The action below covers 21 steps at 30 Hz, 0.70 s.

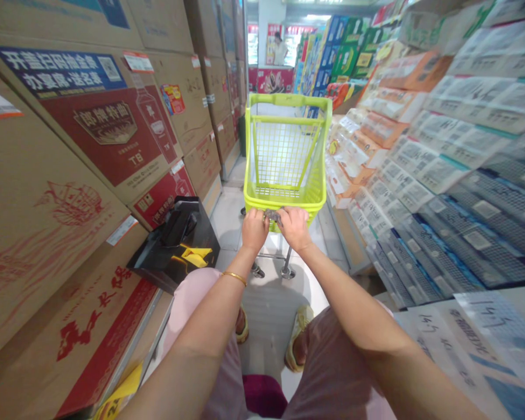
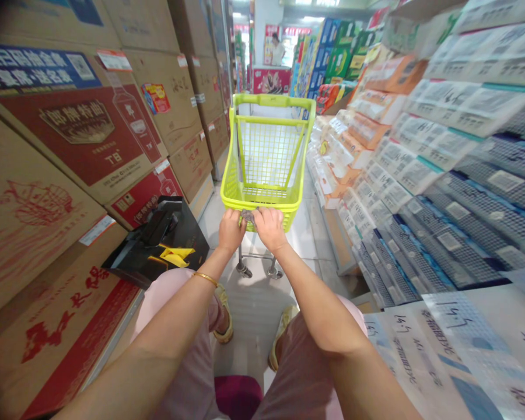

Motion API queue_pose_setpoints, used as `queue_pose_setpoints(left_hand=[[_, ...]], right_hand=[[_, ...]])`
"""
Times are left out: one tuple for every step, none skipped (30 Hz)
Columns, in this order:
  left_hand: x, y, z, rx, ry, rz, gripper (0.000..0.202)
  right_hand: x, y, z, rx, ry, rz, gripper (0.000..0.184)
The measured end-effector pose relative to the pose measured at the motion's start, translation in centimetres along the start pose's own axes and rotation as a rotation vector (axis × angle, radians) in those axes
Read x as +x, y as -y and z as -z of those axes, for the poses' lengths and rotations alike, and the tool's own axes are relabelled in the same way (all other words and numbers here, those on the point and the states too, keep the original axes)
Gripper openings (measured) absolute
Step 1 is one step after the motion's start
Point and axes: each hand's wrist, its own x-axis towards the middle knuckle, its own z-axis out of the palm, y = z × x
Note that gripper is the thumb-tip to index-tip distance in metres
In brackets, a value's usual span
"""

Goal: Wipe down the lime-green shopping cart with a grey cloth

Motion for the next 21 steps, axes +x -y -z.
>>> queue_pose_setpoints(left_hand=[[0.0, 0.0, 0.0, 0.001, 0.006, 0.004, 0.014], [0.0, -0.1, 0.1, 0.001, 0.010, 0.008, 0.014], [0.0, -0.1, 0.1, 0.000, 0.014, 0.011, 0.014], [0.0, -0.2, 0.2, 0.000, 0.016, 0.012, 0.015], [0.0, -0.2, 0.2, 0.001, 0.016, 0.011, 0.015], [0.0, -0.2, 0.2, 0.002, 0.016, 0.010, 0.016], [0.0, -0.2, 0.2, 0.000, 0.016, 0.007, 0.016], [0.0, -0.2, 0.3, -0.003, 0.015, 0.005, 0.016], [0.0, -0.2, 0.3, -0.007, 0.015, 0.004, 0.015], [0.0, -0.1, 0.3, -0.011, 0.015, 0.003, 0.013], [0.0, -0.1, 0.2, -0.015, 0.018, 0.002, 0.011], [0.0, 0.0, 0.2, -0.018, 0.021, 0.002, 0.009], [0.1, 0.1, 0.2, -0.020, 0.027, 0.002, 0.008], [0.1, 0.1, 0.2, -0.021, 0.031, 0.003, 0.007], [0.1, 0.1, 0.2, -0.024, 0.033, 0.004, 0.008], [0.1, 0.1, 0.2, -0.026, 0.031, 0.004, 0.009], [0.1, 0.1, 0.2, -0.030, 0.026, 0.005, 0.010], [0.1, 0.0, 0.2, -0.034, 0.017, 0.004, 0.012], [0.1, 0.0, 0.2, -0.037, 0.008, 0.005, 0.014], [0.1, -0.1, 0.2, -0.040, 0.000, 0.006, 0.015], [0.1, -0.1, 0.1, -0.040, -0.004, 0.007, 0.015]], right_hand=[[0.4, 0.0, 0.3, -0.007, -0.021, -0.023, 0.026], [0.8, -0.1, 0.7, -0.010, -0.038, -0.045, 0.026], [1.1, -0.1, 1.0, -0.008, -0.051, -0.060, 0.026], [1.4, -0.1, 1.2, -0.001, -0.061, -0.071, 0.025], [1.5, -0.1, 1.4, 0.008, -0.067, -0.080, 0.025], [1.6, -0.1, 1.5, 0.016, -0.068, -0.090, 0.025], [1.6, 0.0, 1.5, 0.022, -0.064, -0.099, 0.025], [1.6, 0.0, 1.4, 0.025, -0.058, -0.105, 0.025], [1.4, 0.1, 1.2, 0.027, -0.050, -0.107, 0.024], [1.2, 0.2, 0.9, 0.029, -0.043, -0.104, 0.024], [0.9, 0.4, 0.6, 0.030, -0.034, -0.095, 0.024], [0.5, 0.5, 0.2, 0.031, -0.022, -0.078, 0.024], [0.1, 0.6, -0.2, 0.032, -0.004, -0.058, 0.024], [-0.4, 0.7, -0.6, 0.032, 0.022, -0.036, 0.024], [-1.0, 0.8, -1.0, 0.031, 0.054, -0.017, 0.024], [-1.6, 0.8, -1.3, 0.029, 0.091, 0.000, 0.024], [-2.3, 0.8, -1.6, 0.030, 0.132, 0.019, 0.024], [-2.9, 0.8, -1.8, 0.032, 0.174, 0.040, 0.024], [-3.5, 0.8, -2.0, 0.033, 0.213, 0.065, 0.024], [-4.0, 0.7, -2.1, 0.033, 0.247, 0.093, 0.024], [-4.3, 0.7, -2.2, 0.031, 0.272, 0.119, 0.024]])
